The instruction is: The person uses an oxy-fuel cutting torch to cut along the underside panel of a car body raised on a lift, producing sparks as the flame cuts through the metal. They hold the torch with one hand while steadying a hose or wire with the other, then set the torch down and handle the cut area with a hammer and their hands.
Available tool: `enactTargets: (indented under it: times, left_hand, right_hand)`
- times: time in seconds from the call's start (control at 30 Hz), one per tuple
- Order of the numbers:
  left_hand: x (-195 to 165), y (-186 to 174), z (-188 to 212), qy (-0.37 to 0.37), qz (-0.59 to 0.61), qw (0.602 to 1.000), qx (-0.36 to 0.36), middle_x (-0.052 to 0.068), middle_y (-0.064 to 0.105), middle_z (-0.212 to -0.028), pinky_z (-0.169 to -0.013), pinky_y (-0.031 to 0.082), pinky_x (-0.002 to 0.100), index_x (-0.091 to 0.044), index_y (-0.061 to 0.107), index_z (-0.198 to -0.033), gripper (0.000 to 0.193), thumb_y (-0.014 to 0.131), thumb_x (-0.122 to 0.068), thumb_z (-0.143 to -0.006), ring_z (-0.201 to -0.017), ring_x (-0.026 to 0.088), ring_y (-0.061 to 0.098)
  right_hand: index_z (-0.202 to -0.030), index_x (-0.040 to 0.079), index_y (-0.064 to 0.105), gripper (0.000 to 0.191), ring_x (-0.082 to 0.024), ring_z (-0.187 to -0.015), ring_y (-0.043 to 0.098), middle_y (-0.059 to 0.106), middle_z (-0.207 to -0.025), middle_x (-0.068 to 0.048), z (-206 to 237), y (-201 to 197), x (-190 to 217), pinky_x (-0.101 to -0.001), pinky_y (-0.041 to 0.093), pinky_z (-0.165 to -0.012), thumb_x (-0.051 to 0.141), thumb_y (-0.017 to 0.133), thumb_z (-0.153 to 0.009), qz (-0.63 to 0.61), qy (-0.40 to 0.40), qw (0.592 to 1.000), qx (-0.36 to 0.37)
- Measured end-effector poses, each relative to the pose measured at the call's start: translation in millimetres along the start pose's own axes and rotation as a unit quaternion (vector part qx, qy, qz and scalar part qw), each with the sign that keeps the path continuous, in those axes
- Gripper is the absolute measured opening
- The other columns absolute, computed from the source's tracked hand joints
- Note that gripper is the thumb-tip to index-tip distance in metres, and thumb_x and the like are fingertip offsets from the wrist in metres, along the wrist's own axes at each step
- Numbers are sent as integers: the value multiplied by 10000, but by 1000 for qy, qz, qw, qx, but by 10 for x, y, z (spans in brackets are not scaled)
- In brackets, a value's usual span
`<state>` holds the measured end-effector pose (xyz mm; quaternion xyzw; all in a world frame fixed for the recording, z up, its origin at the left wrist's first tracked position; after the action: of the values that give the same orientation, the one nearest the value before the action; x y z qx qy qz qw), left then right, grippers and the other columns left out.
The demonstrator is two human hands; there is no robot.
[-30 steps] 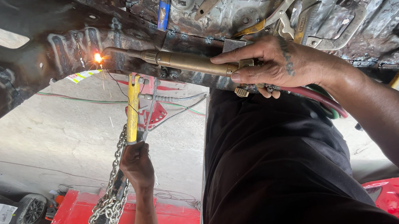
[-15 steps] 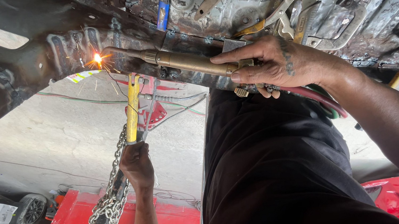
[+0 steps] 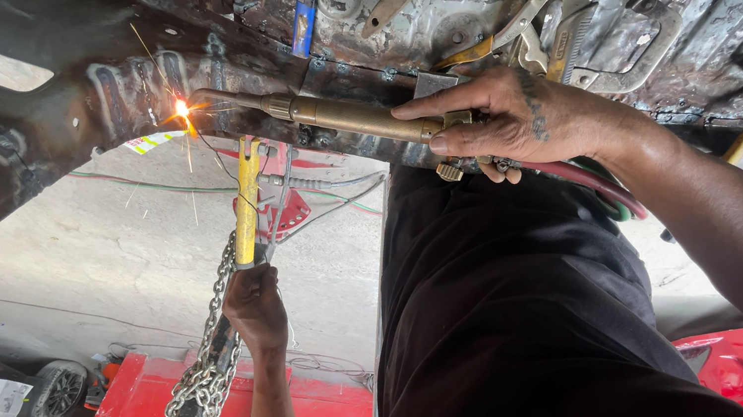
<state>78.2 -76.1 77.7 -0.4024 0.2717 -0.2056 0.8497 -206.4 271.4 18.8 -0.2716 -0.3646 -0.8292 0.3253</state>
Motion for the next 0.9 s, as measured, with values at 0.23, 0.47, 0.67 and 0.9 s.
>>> enactTargets:
  times: [0.23, 0.47, 0.67, 0.9]
  left_hand:
    - [-12, -4, -7, 7, -9, 1000, -2, 77, 684, -832, -628, 501, 302, 0, 735, -922, 74, 758, 29, -858, -690, 155, 656]
    - [-43, 7, -15, 9, -13, 1000, 3, 76, 672, -818, -619, 499, 299, 2, 726, -904, 68, 763, 26, -853, -682, 160, 649]
    - [-70, -4, -15, 13, -16, 1000, 2, 78, 670, -817, -621, 494, 303, 3, 730, -908, 62, 760, 27, -859, -681, 156, 648]
    - [-74, -12, -23, 3, -14, 1000, 4, 79, 670, -817, -616, 486, 304, 7, 735, -924, 71, 756, 28, -859, -678, 153, 643]
  right_hand:
    - [-1413, 199, 623, 494, -100, -484, 663, 755, -824, -50, 8, 2, -5, -254, 555, -405, 273, 668, -927, -1, 4, 1000, -1]
    - [-1417, 201, 613, 499, -95, -482, 669, 751, -820, -46, 2, 10, -17, -252, 567, -404, 272, 664, -927, -6, -3, 1000, 3]
    - [-1417, 197, 620, 497, -101, -482, 666, 750, -809, -53, 8, 6, -29, -253, 560, -407, 270, 670, -928, -1, 0, 1000, -1]
    - [-1415, 185, 616, 496, -94, -483, 674, 754, -813, -41, -11, 2, -24, -246, 563, -411, 269, 671, -930, 5, -25, 1000, 3]
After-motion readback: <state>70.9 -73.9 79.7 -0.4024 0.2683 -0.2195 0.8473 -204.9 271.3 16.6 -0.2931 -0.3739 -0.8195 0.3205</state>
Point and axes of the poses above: each hand's wrist, its own z-axis away from the middle knuckle, its own y-axis out of the palm, x = y × z, the point moved 5 cm from there along -z, towards the middle knuckle
